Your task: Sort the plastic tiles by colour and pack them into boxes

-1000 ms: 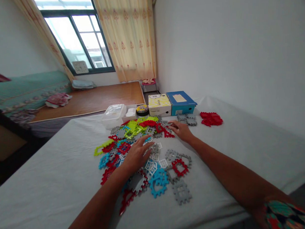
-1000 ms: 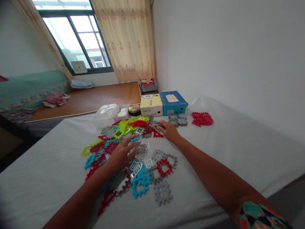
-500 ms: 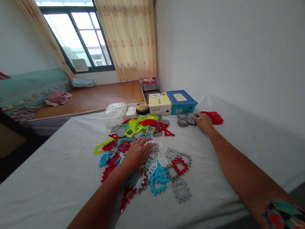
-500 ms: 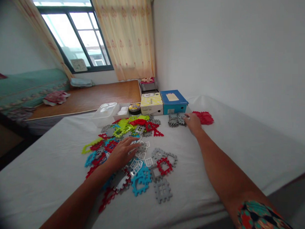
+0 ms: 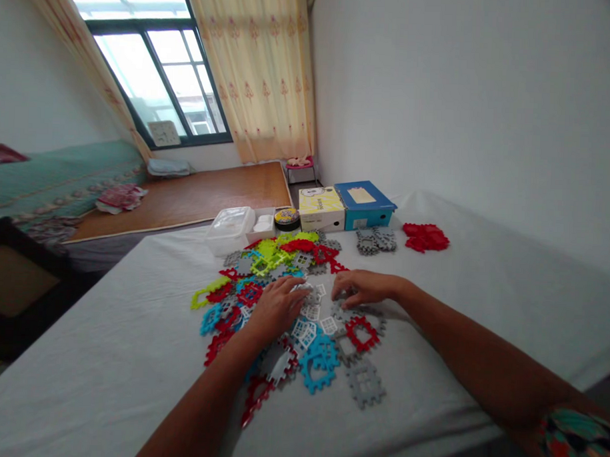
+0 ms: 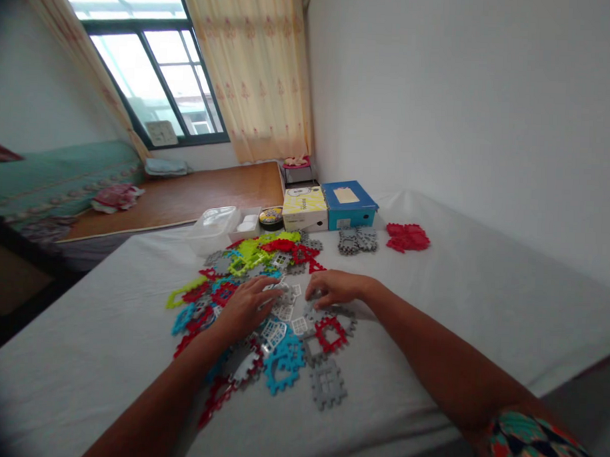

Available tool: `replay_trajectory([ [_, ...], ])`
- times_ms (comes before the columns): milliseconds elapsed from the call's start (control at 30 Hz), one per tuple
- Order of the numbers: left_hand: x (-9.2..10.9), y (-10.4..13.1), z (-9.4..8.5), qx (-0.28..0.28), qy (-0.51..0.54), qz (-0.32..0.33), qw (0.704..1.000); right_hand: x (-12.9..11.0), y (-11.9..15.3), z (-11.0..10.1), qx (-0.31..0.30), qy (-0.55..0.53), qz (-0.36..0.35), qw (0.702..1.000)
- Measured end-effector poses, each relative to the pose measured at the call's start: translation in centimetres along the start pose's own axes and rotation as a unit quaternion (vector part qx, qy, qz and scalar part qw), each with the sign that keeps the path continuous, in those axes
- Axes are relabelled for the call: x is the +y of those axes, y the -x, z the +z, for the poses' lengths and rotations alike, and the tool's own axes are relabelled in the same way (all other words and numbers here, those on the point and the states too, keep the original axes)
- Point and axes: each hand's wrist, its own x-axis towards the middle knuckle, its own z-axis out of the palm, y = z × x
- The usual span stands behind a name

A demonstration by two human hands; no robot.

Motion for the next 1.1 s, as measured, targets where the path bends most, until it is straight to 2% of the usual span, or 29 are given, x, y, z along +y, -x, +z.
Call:
replay_trajectory([
  [133, -0.2, 0.1, 0.3, 0.006, -0.001, 0.003, 1.000, 0.4, -0.1, 0.0, 0.003, -0.025, 0.030, 0.999],
  [300, -0.4, 0.1, 0.4, 0.008, -0.001, 0.007, 1.000, 1.5, 0.1, -0.5, -0.003, -0.132, 0.085, 0.988],
  [400, -0.3, 0.1, 0.3, 0.009, -0.002, 0.008, 1.000, 2.5, 0.6, -1.1, 0.027, -0.181, 0.106, 0.977],
  [467, -0.2, 0.0, 0.2, 0.009, -0.004, 0.005, 1.000, 3.4, 1.0, -1.7, 0.072, -0.226, 0.126, 0.963],
  [533, -0.2, 0.0, 0.2, 0.008, -0.006, 0.004, 1.000, 4.9, 1.6, -2.5, 0.162, -0.273, 0.155, 0.936],
  [567, -0.2, 0.0, 0.1, 0.007, -0.006, 0.005, 1.000, 5.8, 1.9, -3.0, 0.232, -0.292, 0.171, 0.912],
  [633, -0.2, -0.1, 0.2, 0.004, -0.005, 0.006, 1.000, 7.9, 2.7, -3.9, 0.397, -0.314, 0.200, 0.839],
  [700, -0.3, 0.0, 0.2, 0.005, -0.002, 0.007, 1.000, 10.2, 3.7, -4.8, 0.543, -0.302, 0.234, 0.748],
  [767, -0.3, 0.0, 0.3, 0.009, 0.001, 0.008, 1.000, 12.3, 4.9, -5.5, 0.632, -0.265, 0.278, 0.673],
  [833, -0.3, 0.0, 0.4, 0.014, 0.004, 0.011, 1.000, 14.0, 5.9, -5.8, 0.674, -0.232, 0.316, 0.627],
  [900, -0.3, 0.0, 0.5, 0.015, 0.007, 0.012, 1.000, 15.1, 6.3, -5.9, 0.684, -0.214, 0.339, 0.609],
  [967, -0.2, 0.0, 0.5, 0.014, 0.010, 0.013, 1.000, 15.8, 6.3, -5.6, 0.683, -0.200, 0.353, 0.608],
  [1100, -0.3, 0.0, 0.5, 0.014, 0.007, 0.016, 1.000, 16.2, 5.8, -5.0, 0.656, -0.159, 0.370, 0.639],
])
